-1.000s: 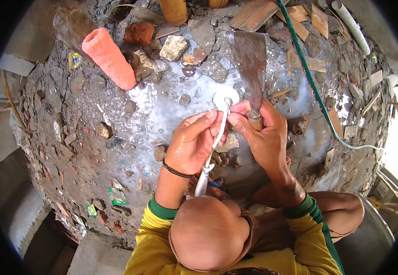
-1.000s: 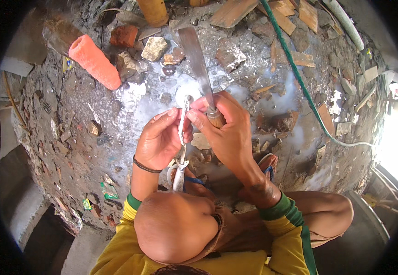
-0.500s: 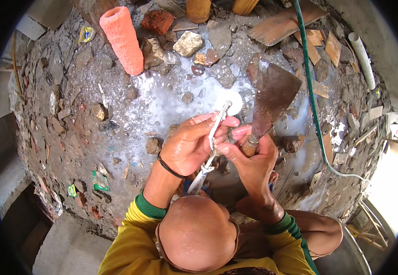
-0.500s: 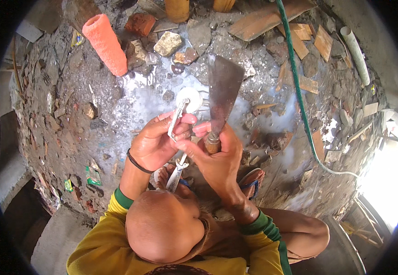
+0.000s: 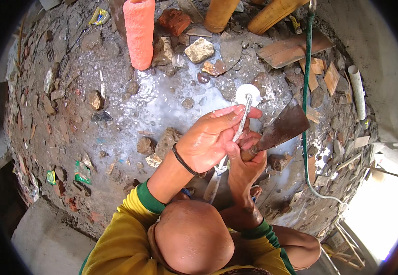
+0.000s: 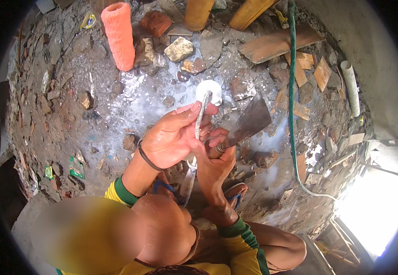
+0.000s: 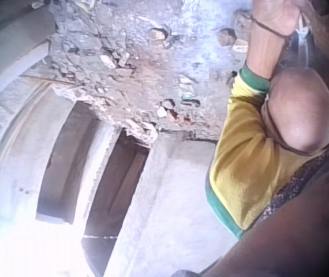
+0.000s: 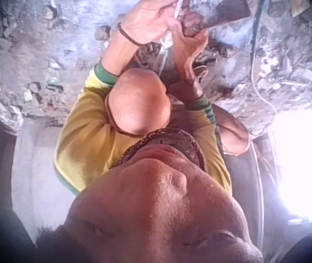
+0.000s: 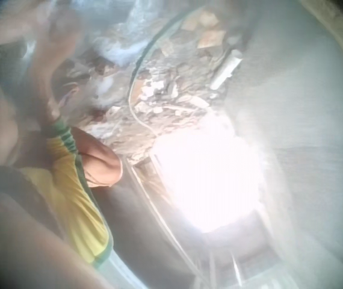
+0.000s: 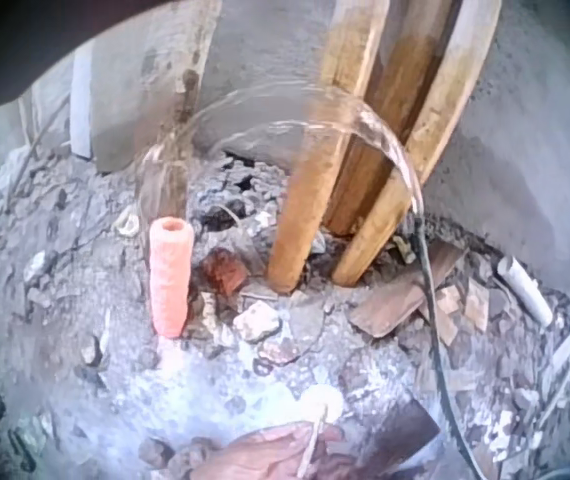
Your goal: The person assembles a paint roller by attaching a pink roller sleeve to a metal frame and securing it with a white plastic cap. They then walk through a cluttered construction area carrying the assembled roller.
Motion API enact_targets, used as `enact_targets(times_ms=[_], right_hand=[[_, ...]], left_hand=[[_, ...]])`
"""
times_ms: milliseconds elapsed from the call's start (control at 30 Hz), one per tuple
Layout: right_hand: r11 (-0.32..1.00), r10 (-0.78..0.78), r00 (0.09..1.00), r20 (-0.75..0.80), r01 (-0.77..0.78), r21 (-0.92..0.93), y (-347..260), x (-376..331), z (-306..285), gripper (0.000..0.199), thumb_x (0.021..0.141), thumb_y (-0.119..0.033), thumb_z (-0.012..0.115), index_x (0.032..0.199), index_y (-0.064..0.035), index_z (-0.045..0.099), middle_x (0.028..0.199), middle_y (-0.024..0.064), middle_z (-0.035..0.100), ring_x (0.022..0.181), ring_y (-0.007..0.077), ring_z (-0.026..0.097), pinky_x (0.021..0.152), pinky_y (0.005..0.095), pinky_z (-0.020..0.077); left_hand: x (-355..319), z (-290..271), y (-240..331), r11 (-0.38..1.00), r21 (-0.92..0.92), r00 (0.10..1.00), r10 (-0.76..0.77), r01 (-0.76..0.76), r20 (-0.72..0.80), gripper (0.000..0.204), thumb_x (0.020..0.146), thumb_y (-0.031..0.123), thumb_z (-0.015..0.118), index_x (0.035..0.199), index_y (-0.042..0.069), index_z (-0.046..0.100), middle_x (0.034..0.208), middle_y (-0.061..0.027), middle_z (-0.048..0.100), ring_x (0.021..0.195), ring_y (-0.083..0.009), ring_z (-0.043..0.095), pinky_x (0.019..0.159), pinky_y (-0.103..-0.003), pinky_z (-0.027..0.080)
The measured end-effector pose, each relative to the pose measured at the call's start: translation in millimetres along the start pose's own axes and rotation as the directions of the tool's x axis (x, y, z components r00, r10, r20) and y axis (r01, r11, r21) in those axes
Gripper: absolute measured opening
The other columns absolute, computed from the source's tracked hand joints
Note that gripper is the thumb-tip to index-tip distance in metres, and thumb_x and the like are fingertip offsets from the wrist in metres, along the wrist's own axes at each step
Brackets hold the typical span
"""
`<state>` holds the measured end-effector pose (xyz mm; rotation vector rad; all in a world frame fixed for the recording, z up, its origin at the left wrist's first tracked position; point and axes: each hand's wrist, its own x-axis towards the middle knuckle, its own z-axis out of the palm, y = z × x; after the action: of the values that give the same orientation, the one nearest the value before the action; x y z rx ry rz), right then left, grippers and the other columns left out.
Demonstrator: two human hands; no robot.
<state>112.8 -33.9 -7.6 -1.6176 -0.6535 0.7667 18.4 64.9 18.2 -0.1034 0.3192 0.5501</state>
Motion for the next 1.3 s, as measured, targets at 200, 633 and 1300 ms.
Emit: enact_targets(times_ms=[200,633,1300], right_hand=[[0.984,0.161,0.981,0.113,-0.168,0.056,7.3,0.6,-22.1,0.039,0.074,-0.002,0.079,0.09,-0.0058,0.044,0.105,0.012,0.061,0.082,0.0114,0.057,0.072,0.0252,0.0476],[0.984,-0.011,1.0,0.02,0.007,0.178,-43.1,19.2,-12.2,0.031,0.081,-0.003,0.073,0.089,-0.0065,0.042,0.099,0.0166,0.065,0.073,0.0137,0.06,0.059,0.0242,0.0514],[0.817,0.144,0.918,0.369,0.1,-0.567,-58.0,17.8,27.1,0.019,0.078,-0.011,0.071,0.093,-0.0043,0.06,0.082,0.0093,0.069,0.071,0.0203,0.069,0.061,0.0333,0.0531]], left_hand=[[1.2,-23.3,-8.8,0.998,-0.054,1.0,0.026,-0.026,0.013,0.028,0.092,0.021,0.059,0.11,0.0,0.057,0.09,-0.0062,0.059,0.088,-0.0194,0.056,0.078,-0.035,0.046],[-8.5,-21.5,-22.4,0.759,0.562,0.893,0.444,-0.329,-0.077,0.019,0.09,0.01,0.062,0.103,-0.004,0.064,0.097,-0.0086,0.064,0.084,-0.0134,0.058,0.075,-0.026,0.045],[-36.2,-138.3,-57.6,-0.213,0.928,0.499,0.794,-0.306,0.347,0.028,0.09,0.019,0.048,0.092,-0.007,0.059,0.109,-0.0148,0.057,0.101,-0.0209,0.054,0.085,-0.035,0.044]])
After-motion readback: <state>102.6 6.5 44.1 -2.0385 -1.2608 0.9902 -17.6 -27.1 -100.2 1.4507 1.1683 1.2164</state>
